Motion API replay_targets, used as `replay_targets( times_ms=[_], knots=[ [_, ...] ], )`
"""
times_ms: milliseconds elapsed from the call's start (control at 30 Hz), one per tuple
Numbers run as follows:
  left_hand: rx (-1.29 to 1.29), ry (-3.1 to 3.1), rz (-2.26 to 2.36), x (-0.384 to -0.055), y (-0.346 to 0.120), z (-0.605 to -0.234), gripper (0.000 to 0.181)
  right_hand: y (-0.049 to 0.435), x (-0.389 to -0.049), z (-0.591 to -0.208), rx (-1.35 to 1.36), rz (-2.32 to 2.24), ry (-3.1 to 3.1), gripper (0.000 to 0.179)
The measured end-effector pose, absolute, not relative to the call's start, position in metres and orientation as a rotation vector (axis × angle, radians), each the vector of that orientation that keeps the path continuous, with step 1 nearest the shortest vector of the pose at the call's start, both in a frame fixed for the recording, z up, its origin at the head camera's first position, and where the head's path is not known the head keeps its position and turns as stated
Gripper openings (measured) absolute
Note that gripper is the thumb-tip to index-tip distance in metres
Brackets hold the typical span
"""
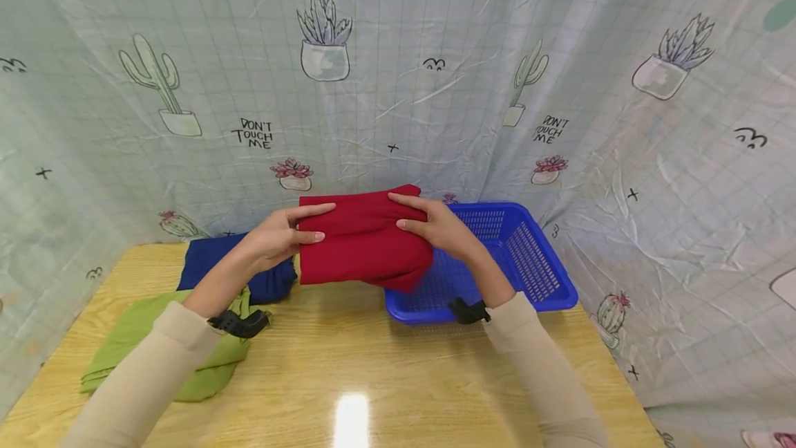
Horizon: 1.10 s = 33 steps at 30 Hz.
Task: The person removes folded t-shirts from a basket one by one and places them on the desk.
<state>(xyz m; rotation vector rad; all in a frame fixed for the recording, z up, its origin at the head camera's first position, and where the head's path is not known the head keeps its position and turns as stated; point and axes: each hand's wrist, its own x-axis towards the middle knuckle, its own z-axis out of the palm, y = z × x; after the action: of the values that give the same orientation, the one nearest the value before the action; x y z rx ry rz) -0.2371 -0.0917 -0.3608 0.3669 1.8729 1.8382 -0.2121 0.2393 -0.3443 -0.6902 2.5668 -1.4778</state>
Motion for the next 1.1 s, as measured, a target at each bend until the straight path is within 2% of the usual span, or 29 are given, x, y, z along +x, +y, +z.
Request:
replay_targets(
  times_ms=[800, 1100],
  knots=[
    [0.216, 1.921, 1.869, -0.223, -0.149, -0.389, 0.064, 0.174, -0.218, -0.372, -0.709, -1.443, 2.535, 0.052],
    [0.287, 1.966, 1.957, -0.220, -0.153, -0.401, 0.054, 0.158, -0.219, -0.380, -0.663, -1.497, 2.504, 0.051]
  ],
)
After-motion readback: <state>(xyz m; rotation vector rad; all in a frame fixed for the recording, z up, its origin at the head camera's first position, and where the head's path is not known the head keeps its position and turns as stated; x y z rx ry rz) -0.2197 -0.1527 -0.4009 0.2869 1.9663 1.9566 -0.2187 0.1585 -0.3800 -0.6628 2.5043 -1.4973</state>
